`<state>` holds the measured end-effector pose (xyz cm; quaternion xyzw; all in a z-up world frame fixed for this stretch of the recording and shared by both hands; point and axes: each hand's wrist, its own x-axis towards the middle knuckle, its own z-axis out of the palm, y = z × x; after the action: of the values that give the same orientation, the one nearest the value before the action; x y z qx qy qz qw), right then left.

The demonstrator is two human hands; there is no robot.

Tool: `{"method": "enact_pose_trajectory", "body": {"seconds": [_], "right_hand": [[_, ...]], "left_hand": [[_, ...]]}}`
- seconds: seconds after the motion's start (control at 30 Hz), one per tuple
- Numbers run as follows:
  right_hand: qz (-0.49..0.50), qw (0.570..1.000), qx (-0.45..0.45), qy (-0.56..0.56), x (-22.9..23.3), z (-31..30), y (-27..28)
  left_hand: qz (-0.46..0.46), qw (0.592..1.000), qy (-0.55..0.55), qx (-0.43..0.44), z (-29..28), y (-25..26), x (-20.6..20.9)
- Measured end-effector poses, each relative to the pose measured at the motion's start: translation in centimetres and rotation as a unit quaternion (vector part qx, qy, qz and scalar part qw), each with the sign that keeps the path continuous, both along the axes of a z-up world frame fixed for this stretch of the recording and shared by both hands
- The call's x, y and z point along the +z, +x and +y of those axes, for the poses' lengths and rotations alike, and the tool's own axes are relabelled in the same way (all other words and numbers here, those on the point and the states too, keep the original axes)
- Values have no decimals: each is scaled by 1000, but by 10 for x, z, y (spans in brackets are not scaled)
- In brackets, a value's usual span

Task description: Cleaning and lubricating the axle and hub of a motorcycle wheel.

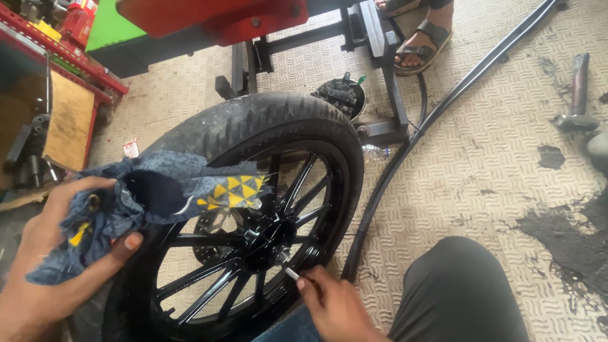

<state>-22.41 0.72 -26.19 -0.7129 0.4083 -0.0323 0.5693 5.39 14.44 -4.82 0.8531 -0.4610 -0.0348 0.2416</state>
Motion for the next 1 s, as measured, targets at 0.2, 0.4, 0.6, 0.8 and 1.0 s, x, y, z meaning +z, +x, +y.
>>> {"method": "enact_pose_trajectory", "body": {"seconds": [0.2, 0.4, 0.6, 0.8, 1.0], "right_hand": [[-80, 994, -22, 68, -9, 5, 0], [-21, 999, 28, 13, -6, 10, 4], [-35, 994, 76, 70, -19, 22, 9], [-57, 989, 48, 125, -19, 30, 19], [-68, 988, -5, 139, -18, 31, 18]], "left_hand": [[-21, 999, 35, 18, -6, 0, 5], [-18, 1000, 4, -24, -10, 3, 6], [-12, 999, -24, -21, -32, -10, 13], [-37, 999, -13, 11, -53, -25, 20], [-60, 998, 4, 26, -54, -29, 18]]}}
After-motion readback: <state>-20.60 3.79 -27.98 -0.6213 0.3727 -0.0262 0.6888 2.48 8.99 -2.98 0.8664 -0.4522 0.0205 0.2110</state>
